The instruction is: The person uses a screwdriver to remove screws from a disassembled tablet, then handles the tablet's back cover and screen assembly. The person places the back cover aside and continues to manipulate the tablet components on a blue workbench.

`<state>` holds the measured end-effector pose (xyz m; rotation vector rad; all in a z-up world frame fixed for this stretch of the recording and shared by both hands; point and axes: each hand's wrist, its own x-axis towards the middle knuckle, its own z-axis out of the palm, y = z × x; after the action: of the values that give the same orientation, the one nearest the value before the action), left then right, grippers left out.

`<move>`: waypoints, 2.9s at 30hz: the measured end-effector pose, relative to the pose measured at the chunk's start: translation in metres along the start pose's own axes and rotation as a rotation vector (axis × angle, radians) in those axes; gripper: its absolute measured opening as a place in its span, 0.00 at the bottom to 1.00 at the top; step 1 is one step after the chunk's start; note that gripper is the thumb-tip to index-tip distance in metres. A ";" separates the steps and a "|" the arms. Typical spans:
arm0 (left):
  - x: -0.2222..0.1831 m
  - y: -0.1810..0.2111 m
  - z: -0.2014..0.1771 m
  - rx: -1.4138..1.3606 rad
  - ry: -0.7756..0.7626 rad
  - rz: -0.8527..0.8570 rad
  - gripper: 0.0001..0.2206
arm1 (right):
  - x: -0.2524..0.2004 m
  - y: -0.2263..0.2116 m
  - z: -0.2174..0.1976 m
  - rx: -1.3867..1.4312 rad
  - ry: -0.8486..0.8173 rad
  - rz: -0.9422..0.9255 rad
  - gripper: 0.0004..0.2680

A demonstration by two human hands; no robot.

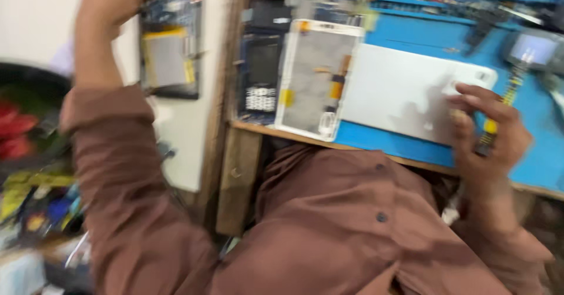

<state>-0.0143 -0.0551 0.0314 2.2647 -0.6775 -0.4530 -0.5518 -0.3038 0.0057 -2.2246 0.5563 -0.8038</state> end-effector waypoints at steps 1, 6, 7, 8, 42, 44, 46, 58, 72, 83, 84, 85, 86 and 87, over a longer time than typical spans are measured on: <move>-0.003 0.005 0.001 -0.014 -0.054 0.033 0.06 | -0.001 -0.001 0.000 -0.054 0.005 -0.014 0.09; 0.006 -0.007 0.023 0.207 -0.104 0.191 0.07 | 0.000 0.008 -0.006 -0.278 -0.141 -0.037 0.21; 0.009 -0.013 0.024 0.146 -0.085 0.118 0.07 | 0.002 0.010 -0.006 -0.345 -0.192 -0.070 0.23; 0.012 -0.019 0.027 0.178 -0.091 0.141 0.07 | 0.004 0.012 -0.008 -0.345 -0.215 -0.073 0.24; -0.227 0.160 0.215 0.704 -0.129 0.364 0.38 | 0.025 0.000 -0.001 -0.382 -0.308 -0.175 0.25; -0.229 0.161 0.214 0.721 -0.098 0.374 0.33 | 0.025 0.000 -0.001 -0.373 -0.302 -0.183 0.25; -0.232 0.164 0.212 0.687 -0.095 0.375 0.31 | 0.024 0.000 -0.001 -0.365 -0.294 -0.185 0.25; -0.226 0.182 0.146 0.488 -0.030 0.197 0.28 | 0.023 0.006 -0.004 -0.408 -0.324 -0.196 0.23; -0.223 0.172 0.062 0.400 0.281 0.240 0.21 | 0.015 0.014 -0.003 -0.449 -0.339 -0.201 0.25; -0.199 0.113 0.047 0.650 0.601 0.290 0.20 | -0.013 0.046 0.011 -0.292 -0.329 -0.074 0.28; -0.195 0.108 0.046 0.672 0.629 0.296 0.20 | -0.015 0.049 0.011 -0.285 -0.312 -0.124 0.28; -0.190 0.102 0.045 0.694 0.656 0.304 0.20 | -0.017 0.051 0.011 -0.277 -0.294 -0.173 0.28; -0.184 0.097 0.045 0.702 0.669 0.236 0.20 | -0.018 0.052 0.012 -0.269 -0.292 -0.175 0.28; -0.178 0.091 0.046 0.708 0.681 0.167 0.20 | -0.018 0.053 0.013 -0.261 -0.291 -0.178 0.28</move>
<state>-0.2103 -0.0301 0.0868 2.7213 -0.7119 0.7332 -0.5636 -0.3221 -0.0471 -2.6027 0.3397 -0.5001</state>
